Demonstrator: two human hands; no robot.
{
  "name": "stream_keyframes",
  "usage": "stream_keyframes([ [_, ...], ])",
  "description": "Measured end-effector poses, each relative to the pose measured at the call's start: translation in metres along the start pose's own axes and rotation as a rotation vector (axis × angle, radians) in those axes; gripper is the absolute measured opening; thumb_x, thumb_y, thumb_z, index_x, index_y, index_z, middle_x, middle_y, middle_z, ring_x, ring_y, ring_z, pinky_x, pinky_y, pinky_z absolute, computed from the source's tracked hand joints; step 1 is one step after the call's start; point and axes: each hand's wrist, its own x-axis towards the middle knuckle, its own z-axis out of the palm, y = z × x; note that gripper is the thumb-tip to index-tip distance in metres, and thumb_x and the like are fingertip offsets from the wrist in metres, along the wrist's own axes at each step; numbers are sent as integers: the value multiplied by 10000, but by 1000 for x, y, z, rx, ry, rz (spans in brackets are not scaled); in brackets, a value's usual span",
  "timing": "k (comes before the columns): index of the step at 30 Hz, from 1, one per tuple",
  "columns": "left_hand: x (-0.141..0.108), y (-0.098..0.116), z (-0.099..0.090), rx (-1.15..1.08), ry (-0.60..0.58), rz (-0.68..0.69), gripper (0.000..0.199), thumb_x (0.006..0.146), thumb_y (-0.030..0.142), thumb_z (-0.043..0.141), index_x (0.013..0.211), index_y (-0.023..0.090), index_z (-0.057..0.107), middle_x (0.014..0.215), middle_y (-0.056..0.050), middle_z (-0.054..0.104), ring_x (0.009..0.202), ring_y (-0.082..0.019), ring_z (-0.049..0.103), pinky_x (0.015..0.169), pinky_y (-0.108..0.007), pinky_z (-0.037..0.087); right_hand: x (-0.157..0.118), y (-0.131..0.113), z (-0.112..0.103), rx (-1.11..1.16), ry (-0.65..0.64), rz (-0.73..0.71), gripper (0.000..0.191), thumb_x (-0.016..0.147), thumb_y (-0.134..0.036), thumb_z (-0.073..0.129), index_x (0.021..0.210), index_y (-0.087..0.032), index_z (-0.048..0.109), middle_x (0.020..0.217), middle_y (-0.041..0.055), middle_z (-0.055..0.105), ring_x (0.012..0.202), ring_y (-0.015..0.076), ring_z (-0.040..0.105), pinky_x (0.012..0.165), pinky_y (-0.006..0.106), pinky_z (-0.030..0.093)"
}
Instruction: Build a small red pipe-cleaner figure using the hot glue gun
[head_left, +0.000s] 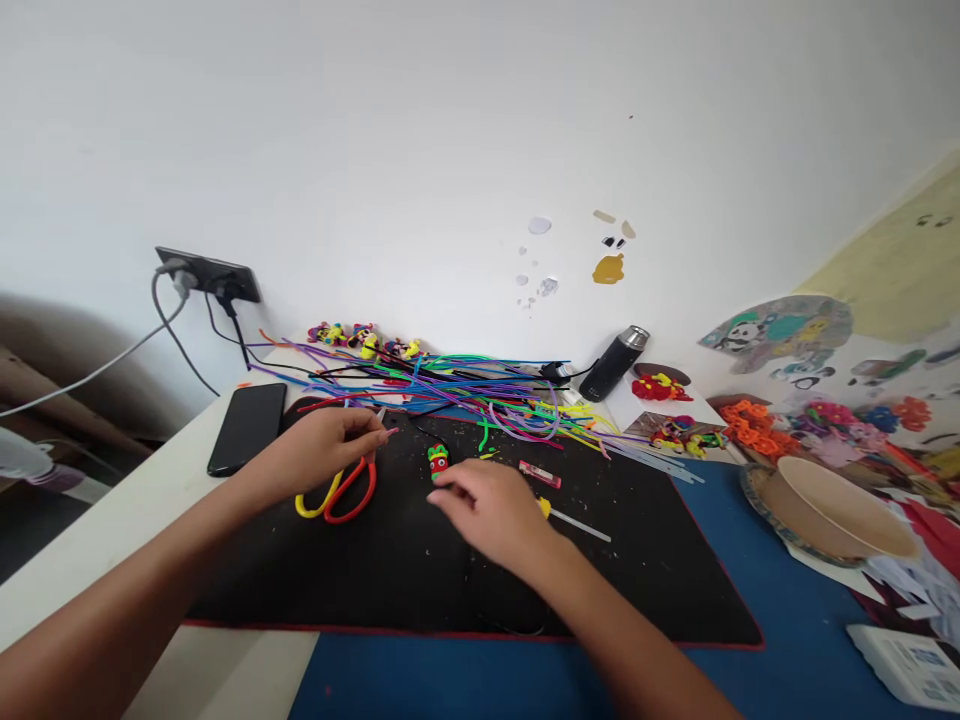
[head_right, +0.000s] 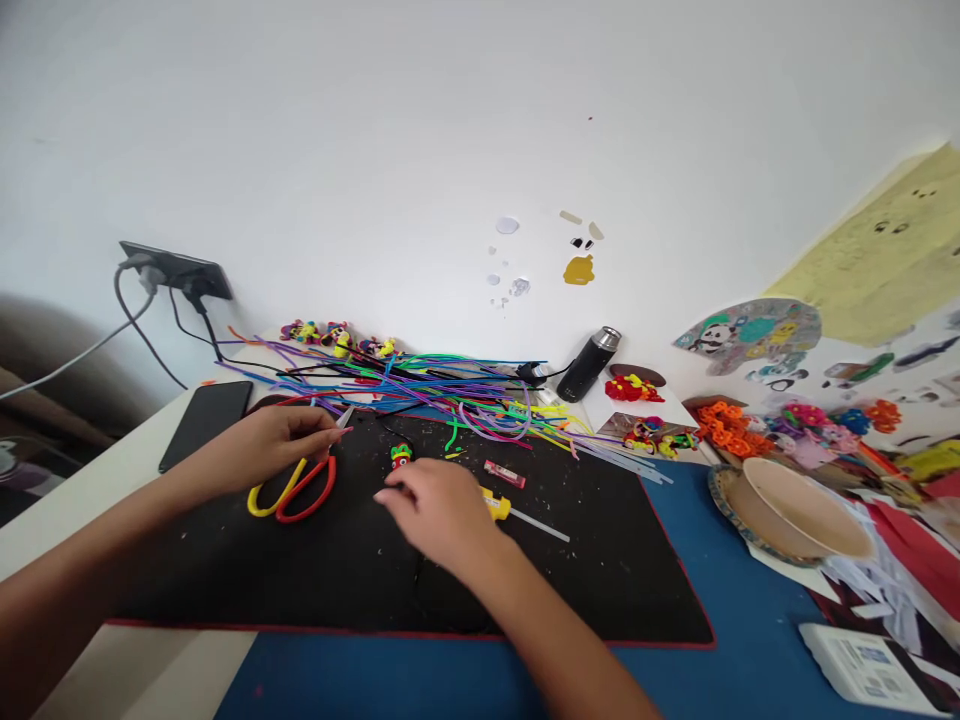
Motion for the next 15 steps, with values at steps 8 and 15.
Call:
stream_keyframes([
  [8, -52, -62, 0, -64, 115, -261, 552, 905, 725, 398, 873, 241, 661, 689, -53, 729, 657, -257, 692, 596, -318, 475, 36, -51, 74, 359, -283, 166, 255, 961, -369, 768, 1171, -231, 811, 986, 49, 840, 802, 186, 786, 720, 268, 539],
  [15, -55, -90, 8, -435, 84, -397, 627, 761, 845, 566, 896, 234, 610, 568, -36, 705, 489, -226, 630, 479, -300, 483, 58, -42, 85, 708, -368, 532, 292, 1018, -275, 687, 1283, -154, 694, 1057, 78, 766, 625, 125, 775, 581, 215, 591],
])
